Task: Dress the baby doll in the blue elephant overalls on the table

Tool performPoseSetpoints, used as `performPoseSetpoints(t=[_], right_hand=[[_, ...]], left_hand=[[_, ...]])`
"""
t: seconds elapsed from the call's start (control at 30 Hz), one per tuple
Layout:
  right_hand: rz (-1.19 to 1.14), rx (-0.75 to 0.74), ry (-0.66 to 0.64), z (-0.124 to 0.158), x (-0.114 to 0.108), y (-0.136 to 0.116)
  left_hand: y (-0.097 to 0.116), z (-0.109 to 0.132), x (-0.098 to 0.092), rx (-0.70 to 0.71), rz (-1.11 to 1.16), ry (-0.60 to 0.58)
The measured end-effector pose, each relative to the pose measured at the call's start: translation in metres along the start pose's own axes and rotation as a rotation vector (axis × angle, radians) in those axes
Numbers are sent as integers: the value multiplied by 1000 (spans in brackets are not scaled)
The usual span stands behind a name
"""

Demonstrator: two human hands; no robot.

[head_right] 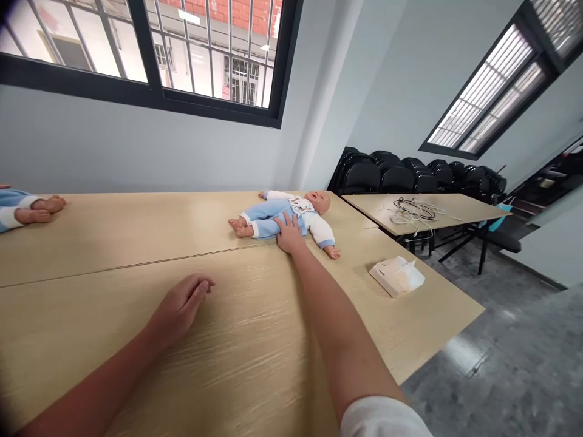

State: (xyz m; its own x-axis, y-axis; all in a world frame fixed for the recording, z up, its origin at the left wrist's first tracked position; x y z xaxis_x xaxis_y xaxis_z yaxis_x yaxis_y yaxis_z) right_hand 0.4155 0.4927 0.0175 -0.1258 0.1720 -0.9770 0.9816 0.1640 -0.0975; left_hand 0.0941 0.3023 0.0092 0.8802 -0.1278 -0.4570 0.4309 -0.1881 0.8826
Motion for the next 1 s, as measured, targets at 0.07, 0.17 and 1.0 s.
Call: performPoseSetpoints(t=[0.07,0.17,1.0], right_hand=[[-8,42,0,-17,6,20],[-21,112,16,-39,15,48],[-63,319,246,-108,14,145]], left_hand=[[0,1,4,-6,-8,-60],[0,3,9,-17,-53,-135],[-1,0,19,1,-205,-236]])
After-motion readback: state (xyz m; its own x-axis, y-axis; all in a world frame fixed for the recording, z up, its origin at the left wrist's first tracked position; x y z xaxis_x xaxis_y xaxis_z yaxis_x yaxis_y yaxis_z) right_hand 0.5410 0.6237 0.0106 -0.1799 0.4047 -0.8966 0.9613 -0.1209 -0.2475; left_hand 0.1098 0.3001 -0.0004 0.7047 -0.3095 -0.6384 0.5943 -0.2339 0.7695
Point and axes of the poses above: each hand's wrist, its own z-axis away from the middle knuckle, its own x-axis out of the palm, y = z × x, the point moved 6 cm from there along -z, towards the middle knuckle, and after that the axes turned 4 degrees about -x, right-handed, at the moved point
